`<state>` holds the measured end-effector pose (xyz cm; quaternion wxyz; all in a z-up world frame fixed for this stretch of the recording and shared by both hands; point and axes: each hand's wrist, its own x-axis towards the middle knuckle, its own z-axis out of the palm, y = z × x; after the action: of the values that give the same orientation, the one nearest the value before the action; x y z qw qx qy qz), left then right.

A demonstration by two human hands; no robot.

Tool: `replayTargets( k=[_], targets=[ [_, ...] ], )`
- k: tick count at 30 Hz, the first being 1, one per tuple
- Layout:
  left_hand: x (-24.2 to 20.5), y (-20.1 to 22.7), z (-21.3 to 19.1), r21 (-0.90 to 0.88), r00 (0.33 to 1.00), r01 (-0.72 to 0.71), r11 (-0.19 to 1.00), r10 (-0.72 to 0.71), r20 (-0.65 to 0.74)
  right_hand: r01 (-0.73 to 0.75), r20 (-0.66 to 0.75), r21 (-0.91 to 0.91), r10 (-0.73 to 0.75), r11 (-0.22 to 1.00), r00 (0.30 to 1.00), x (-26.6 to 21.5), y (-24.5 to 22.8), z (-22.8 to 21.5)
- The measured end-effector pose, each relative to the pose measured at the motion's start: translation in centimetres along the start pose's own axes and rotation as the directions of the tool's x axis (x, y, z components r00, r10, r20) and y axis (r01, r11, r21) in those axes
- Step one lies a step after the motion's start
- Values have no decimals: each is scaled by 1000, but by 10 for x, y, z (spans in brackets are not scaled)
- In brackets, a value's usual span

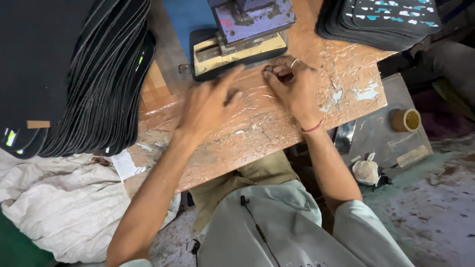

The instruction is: The person assembles shoe insoles by placing small black rubber pieces onto the surface of black insoles with blue and white patterns. They pick up the insoles from a stack, place them on a wooden table, attach the rubber pieces, and then stack the finished insoles.

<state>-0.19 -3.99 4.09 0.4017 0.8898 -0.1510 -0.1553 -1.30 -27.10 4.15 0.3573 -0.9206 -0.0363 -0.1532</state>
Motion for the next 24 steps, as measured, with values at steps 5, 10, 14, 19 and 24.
replayTargets(
  k=[5, 10, 14, 19, 24],
  targets=[
    [64, -9, 55, 202, 944, -285, 937, 311, -109, -9, 3, 27, 9, 1000, 1000, 4, 4, 3],
    [64, 0, 53, 92, 947, -269, 959, 280, -155, -12, 28, -9, 12, 1000, 1000, 12, 7, 7],
    [65, 8, 52, 112, 996, -94, 989, 94, 11, 4, 25, -16, -3, 1000, 1000, 15, 7, 8],
    [64, 11, 47, 139, 990, -130, 982, 135, -29, 14, 44, 27, -15, 1000, 999, 18, 7, 6],
    [67, 3, 55, 121, 978, -178, 976, 190, -91, 0, 53, 6, 0, 1000, 999, 24, 9, 8]
  ],
)
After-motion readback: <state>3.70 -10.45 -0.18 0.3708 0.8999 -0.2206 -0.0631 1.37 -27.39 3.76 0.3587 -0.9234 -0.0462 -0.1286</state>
